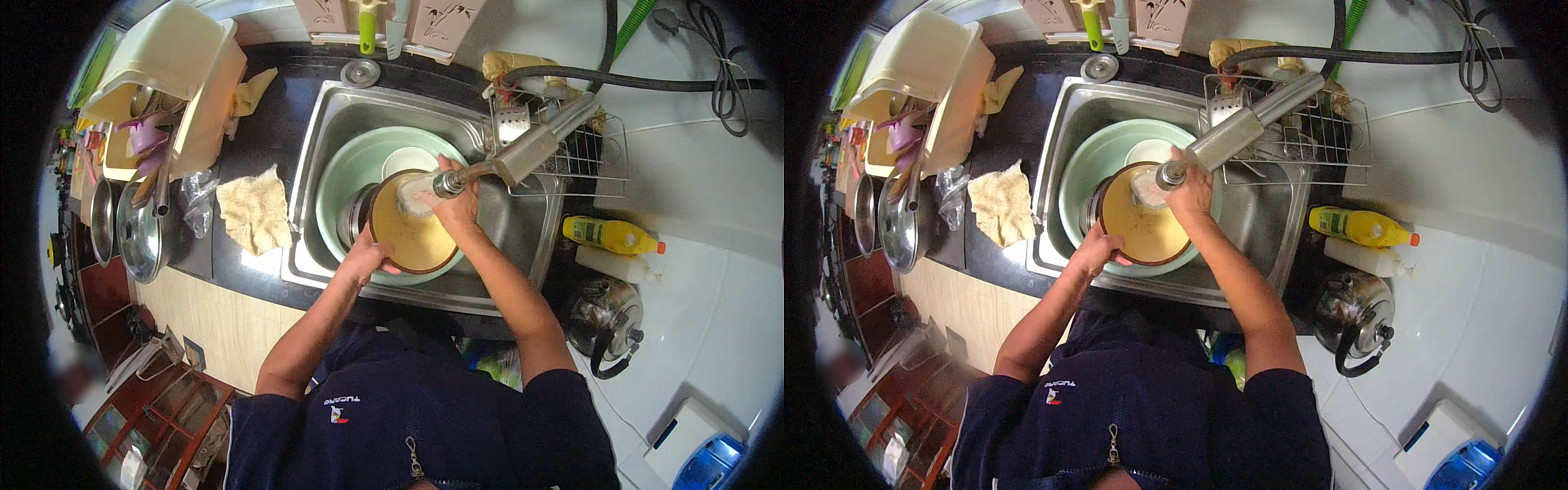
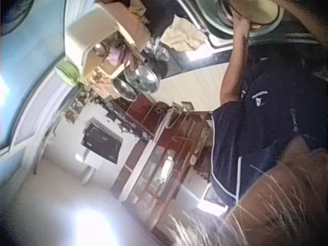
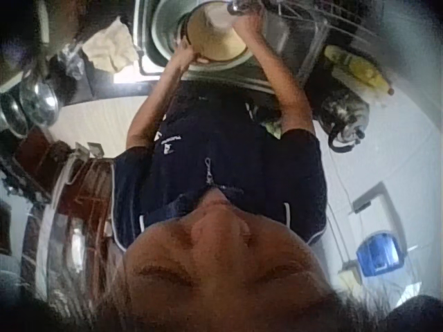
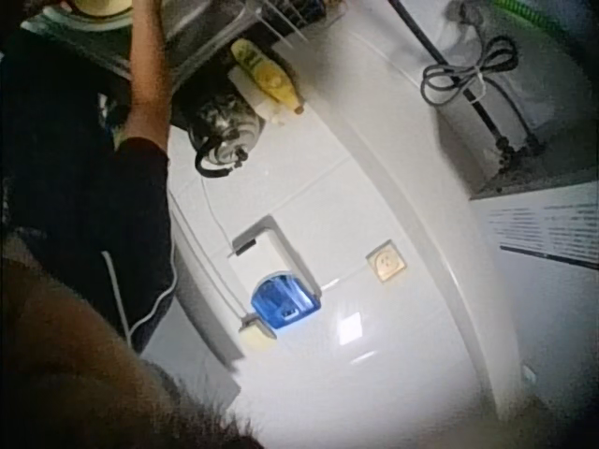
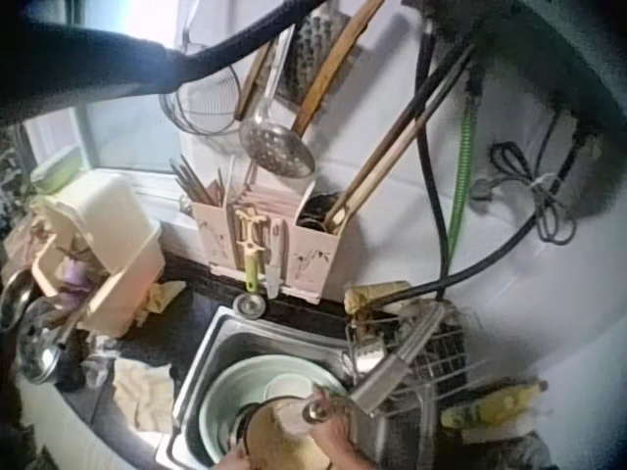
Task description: The person washes chopsticks, a spoon, and a yellow bowl in a kitchen sink using a sponge and running water. They scrub each item individually under the faucet and rinse them before placing them into a basin.
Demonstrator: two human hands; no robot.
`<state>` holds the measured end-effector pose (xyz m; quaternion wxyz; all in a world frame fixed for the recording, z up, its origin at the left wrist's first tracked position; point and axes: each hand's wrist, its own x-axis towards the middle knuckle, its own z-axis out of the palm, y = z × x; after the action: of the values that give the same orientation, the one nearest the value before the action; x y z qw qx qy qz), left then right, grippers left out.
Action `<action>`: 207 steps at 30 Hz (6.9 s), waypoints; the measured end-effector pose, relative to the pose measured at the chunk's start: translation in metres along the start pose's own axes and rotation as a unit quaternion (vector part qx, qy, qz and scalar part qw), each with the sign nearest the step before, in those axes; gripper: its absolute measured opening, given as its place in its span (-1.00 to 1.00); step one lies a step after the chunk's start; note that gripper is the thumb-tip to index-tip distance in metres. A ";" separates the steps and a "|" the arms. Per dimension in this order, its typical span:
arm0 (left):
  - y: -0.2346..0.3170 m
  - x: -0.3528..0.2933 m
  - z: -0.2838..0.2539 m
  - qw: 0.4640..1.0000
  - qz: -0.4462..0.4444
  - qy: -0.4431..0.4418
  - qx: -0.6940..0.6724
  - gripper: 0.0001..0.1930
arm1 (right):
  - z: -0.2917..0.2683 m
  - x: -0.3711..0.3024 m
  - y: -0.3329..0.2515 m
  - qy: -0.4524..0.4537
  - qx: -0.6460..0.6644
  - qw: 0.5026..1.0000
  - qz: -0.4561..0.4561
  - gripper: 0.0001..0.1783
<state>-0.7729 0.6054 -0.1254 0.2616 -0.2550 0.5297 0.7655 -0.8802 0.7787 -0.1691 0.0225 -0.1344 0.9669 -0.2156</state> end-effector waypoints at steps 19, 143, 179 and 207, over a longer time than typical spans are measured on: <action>-0.016 0.015 -0.001 0.987 -0.073 -0.095 -0.103 -0.59 | 0.039 -0.017 -0.033 -0.089 0.182 0.976 0.077 -0.71; 0.000 0.043 -0.034 0.996 0.001 0.086 0.028 -0.51 | -0.062 -0.029 0.029 -0.259 0.638 0.705 0.173 -0.57; -0.005 0.044 0.045 0.990 0.122 0.062 0.025 -0.56 | 0.000 -0.011 0.005 -0.176 0.428 0.878 0.127 -0.45; 0.017 0.058 0.040 0.994 0.076 0.047 -0.055 -0.66 | -0.046 -0.002 0.001 -0.112 0.222 0.966 -0.066 -0.32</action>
<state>-0.8318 0.6457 -0.1400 0.1631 -0.2633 0.5163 0.7984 -0.8830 0.7991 -0.1279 0.1457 -0.2124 0.8754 -0.4091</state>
